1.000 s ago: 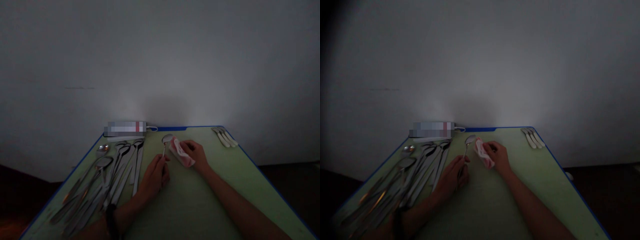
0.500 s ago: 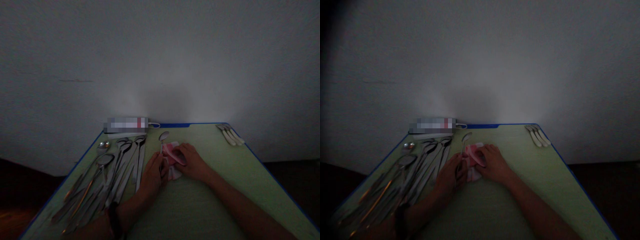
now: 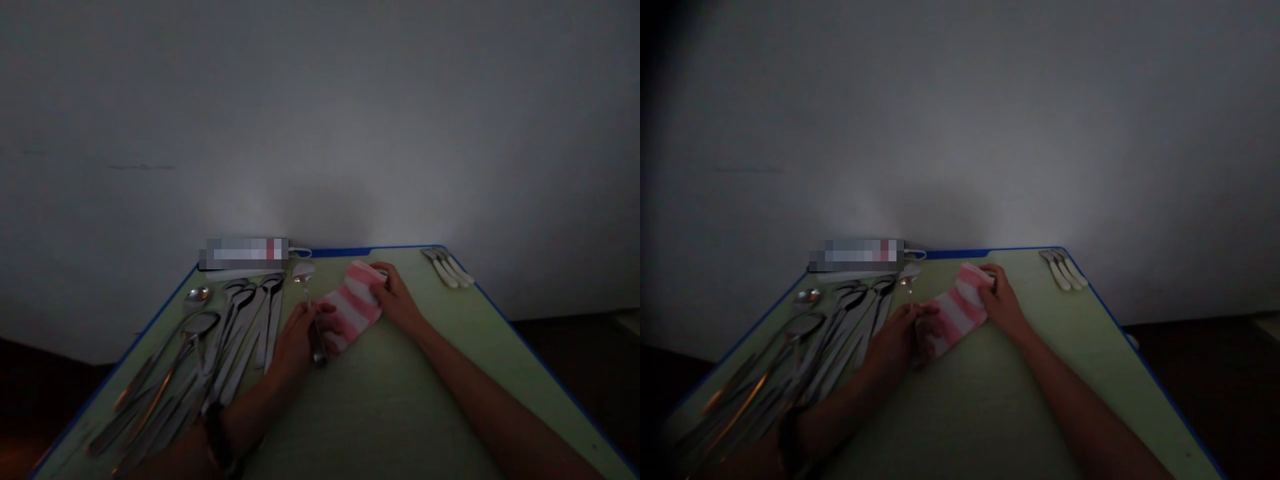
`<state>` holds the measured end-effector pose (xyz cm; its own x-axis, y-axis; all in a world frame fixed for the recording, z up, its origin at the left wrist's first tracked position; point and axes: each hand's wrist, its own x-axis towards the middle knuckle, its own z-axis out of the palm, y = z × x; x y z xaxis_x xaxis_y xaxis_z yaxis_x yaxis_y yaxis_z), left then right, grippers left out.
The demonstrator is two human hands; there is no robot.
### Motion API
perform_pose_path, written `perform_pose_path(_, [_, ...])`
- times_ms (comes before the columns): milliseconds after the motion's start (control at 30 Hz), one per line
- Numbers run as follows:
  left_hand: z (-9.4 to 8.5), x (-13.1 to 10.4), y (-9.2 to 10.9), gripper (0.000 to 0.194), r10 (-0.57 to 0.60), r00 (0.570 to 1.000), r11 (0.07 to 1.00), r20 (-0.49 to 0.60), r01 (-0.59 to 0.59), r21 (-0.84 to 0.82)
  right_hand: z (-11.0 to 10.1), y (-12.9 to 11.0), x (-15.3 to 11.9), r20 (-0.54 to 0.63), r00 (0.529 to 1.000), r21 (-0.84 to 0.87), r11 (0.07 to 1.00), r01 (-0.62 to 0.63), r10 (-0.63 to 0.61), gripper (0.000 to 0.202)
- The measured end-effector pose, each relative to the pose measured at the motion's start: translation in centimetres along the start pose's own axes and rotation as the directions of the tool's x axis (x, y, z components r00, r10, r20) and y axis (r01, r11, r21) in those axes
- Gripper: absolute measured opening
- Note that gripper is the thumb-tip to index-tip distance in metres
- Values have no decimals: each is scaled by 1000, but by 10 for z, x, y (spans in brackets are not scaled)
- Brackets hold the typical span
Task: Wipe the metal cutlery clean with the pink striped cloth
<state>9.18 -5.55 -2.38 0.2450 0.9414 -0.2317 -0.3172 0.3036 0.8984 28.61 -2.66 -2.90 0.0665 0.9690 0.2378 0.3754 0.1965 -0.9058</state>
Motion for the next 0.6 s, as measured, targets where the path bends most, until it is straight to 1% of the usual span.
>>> perform_pose_path(67, [0,2,1,20,-16,1000,999,-11,15,-39,-6,6,3,-80,994,-153,986,64,-77,34])
perform_pose_path(100, [0,3,1,19,-13,1000,998,-16,12,-57,-9,8,4,-123,985,-254,964,84,-118,31])
perform_pose_path(133, [1,3,1,17,-5,1000,997,-26,3,-74,-12,11,6,-155,976,-356,930,86,-149,28])
perform_pose_path(200, [1,2,1,12,19,998,995,-54,-24,-100,-17,13,8,-189,967,-523,851,47,-169,23])
perform_pose_path(267, [1,0,1,9,48,996,993,-71,-55,-107,-22,8,9,-216,962,-620,785,-2,-168,28])
perform_pose_path(333, [2,-2,1,10,81,993,993,-81,-88,-85,-26,-4,8,-189,962,-672,741,21,-198,38])
perform_pose_path(367, [2,-2,0,11,96,991,993,-91,-102,-63,-29,-12,7,-122,967,-690,719,79,-222,41])
perform_pose_path(400, [2,-2,-1,13,111,988,992,-106,-116,-40,-31,-20,5,29,973,-681,708,188,-231,38])
perform_pose_path(433, [2,-1,-2,14,125,984,992,-126,-128,-20,-33,-28,2,209,951,-642,702,309,-228,33])
perform_pose_path(467, [2,0,-3,14,138,980,990,-141,-140,-9,-34,-35,0,373,904,-597,693,405,-208,31])
perform_pose_path(500, [1,1,-4,15,149,978,988,-147,-152,-5,-35,-41,-3,497,851,-563,683,465,-170,32])
perform_pose_path(533, [1,2,-5,15,157,977,987,-146,-160,-7,-35,-46,-5,578,806,-545,676,495,-125,33])
perform_pose_path(567, [1,2,-6,16,166,976,985,-142,-169,-14,-34,-49,-7,622,778,-545,669,506,-82,33])
perform_pose_path(600, [0,3,-6,16,171,976,984,-136,-175,-20,-33,-50,-9,640,767,-555,660,505,-48,32])
